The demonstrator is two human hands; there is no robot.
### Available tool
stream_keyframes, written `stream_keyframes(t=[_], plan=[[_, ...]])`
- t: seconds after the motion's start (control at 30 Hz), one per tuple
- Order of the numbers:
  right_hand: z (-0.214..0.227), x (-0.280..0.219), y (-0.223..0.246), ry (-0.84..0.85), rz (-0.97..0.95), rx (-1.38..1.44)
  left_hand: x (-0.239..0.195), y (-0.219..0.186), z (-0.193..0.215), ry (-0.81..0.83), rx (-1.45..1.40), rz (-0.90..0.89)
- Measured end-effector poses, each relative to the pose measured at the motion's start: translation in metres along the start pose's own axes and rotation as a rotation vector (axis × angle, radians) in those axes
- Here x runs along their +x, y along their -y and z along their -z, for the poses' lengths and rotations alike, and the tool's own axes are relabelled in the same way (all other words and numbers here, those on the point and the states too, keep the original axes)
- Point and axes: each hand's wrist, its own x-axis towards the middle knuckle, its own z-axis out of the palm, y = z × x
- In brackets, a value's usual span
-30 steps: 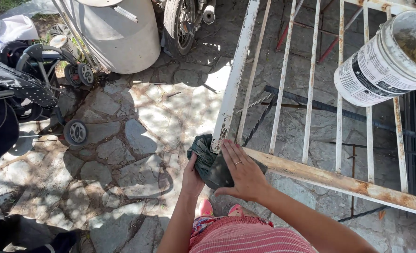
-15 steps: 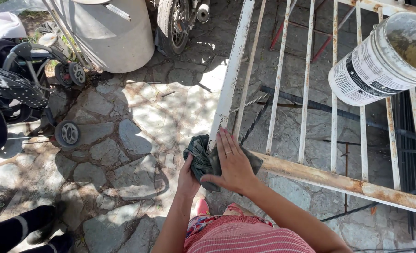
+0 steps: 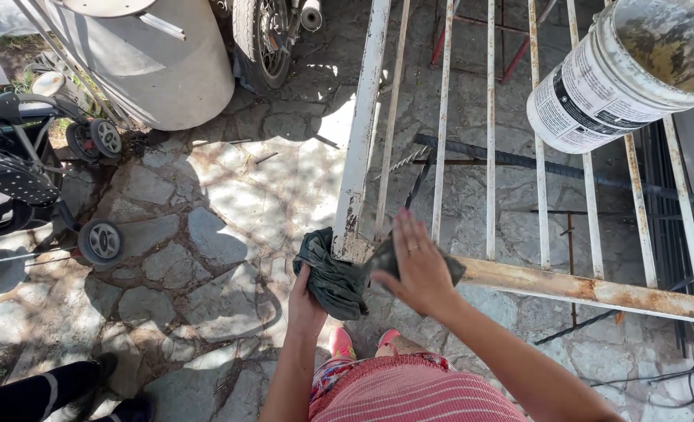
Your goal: Sanding a metal gate frame to remove rust or old paint using a sanding block and wiping it with a cloth.
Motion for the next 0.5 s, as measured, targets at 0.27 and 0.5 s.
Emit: stream_keyframes(t=[0.27, 0.5], plan=[[0.015, 0.017, 0.006, -0.151, 0.105, 0.055, 0.0, 0.005, 0.002, 0.001, -0.006, -0.023], [0.014, 0.053, 0.009, -0.118, -0.09, 0.129, -0.005, 0.01, -0.004, -0.008, -0.027, -0.025]])
